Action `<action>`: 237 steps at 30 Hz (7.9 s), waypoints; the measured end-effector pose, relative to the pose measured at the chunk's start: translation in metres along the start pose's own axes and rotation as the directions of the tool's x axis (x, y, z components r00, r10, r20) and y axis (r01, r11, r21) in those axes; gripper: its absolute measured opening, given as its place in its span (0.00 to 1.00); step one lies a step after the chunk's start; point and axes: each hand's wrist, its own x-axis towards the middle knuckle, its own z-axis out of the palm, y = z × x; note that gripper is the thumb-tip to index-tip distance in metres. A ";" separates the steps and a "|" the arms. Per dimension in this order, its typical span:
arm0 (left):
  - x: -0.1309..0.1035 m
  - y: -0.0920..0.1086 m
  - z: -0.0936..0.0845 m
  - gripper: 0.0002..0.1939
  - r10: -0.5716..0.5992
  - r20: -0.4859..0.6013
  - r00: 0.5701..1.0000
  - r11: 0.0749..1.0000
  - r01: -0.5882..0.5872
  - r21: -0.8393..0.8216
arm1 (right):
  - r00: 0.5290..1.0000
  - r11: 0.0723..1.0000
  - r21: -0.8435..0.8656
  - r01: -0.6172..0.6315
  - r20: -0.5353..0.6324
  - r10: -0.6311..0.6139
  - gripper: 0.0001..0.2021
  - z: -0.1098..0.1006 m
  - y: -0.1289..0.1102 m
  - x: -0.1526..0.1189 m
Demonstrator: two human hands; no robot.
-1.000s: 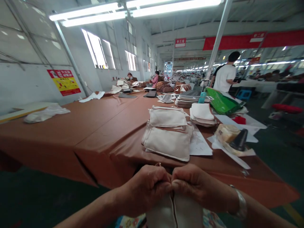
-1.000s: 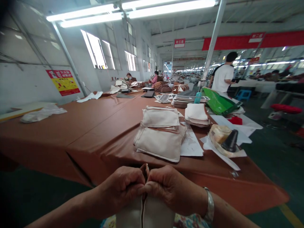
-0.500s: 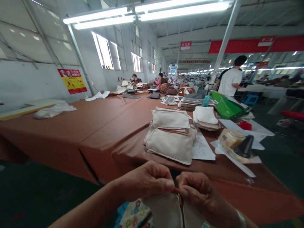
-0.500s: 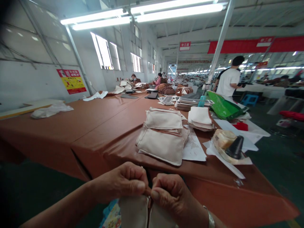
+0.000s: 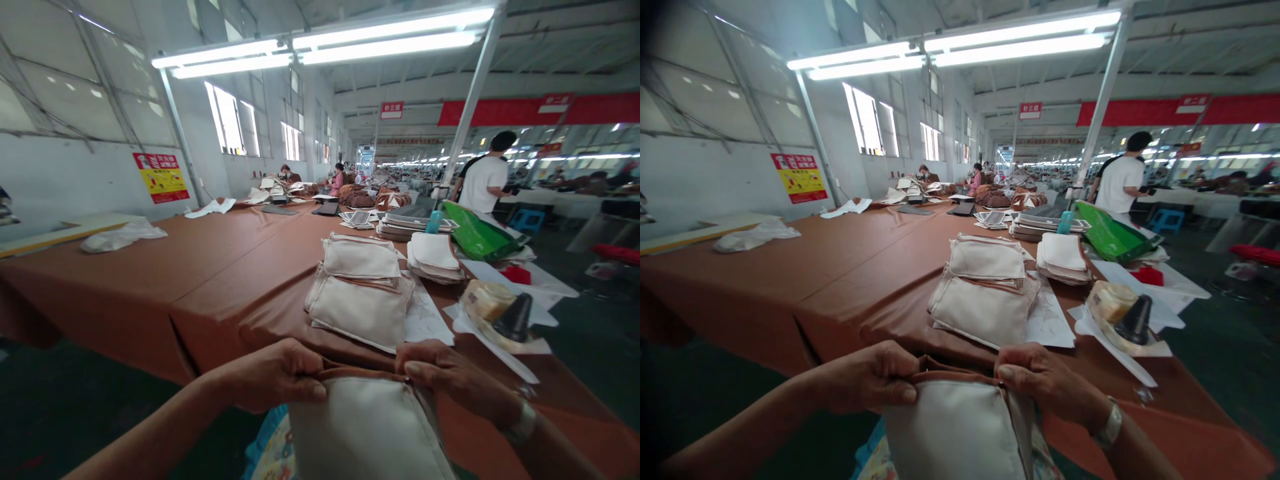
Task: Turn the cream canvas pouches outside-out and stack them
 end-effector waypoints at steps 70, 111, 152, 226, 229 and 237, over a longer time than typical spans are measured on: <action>0.052 -0.005 0.025 0.06 -0.173 -0.100 0.980 0.907 0.119 -0.405 | 0.949 0.956 0.179 0.231 -0.259 -0.181 0.03 0.050 0.035 0.028; 0.028 0.016 0.018 0.19 0.185 -0.049 0.981 0.975 -0.190 -0.118 | 0.990 0.980 0.190 0.057 0.118 -0.081 0.21 0.032 -0.005 0.018; 0.035 0.010 0.056 0.17 0.004 -0.213 0.977 0.881 -0.104 -0.462 | 0.952 0.953 -0.033 0.301 -0.041 -0.302 0.18 0.044 0.006 0.010; 0.011 0.023 0.029 0.07 0.430 0.148 0.891 0.508 -0.374 0.776 | 0.982 0.774 0.604 -0.190 0.133 0.137 0.21 0.061 0.016 0.017; 0.011 0.025 0.031 0.07 0.346 0.111 0.932 0.641 -0.321 0.697 | 0.980 0.820 0.539 -0.194 0.146 0.136 0.21 0.059 0.016 0.018; 0.006 0.024 0.028 0.07 0.446 0.025 0.895 0.765 -0.395 0.509 | 0.994 0.937 0.346 -0.051 0.113 0.012 0.21 0.051 0.016 0.018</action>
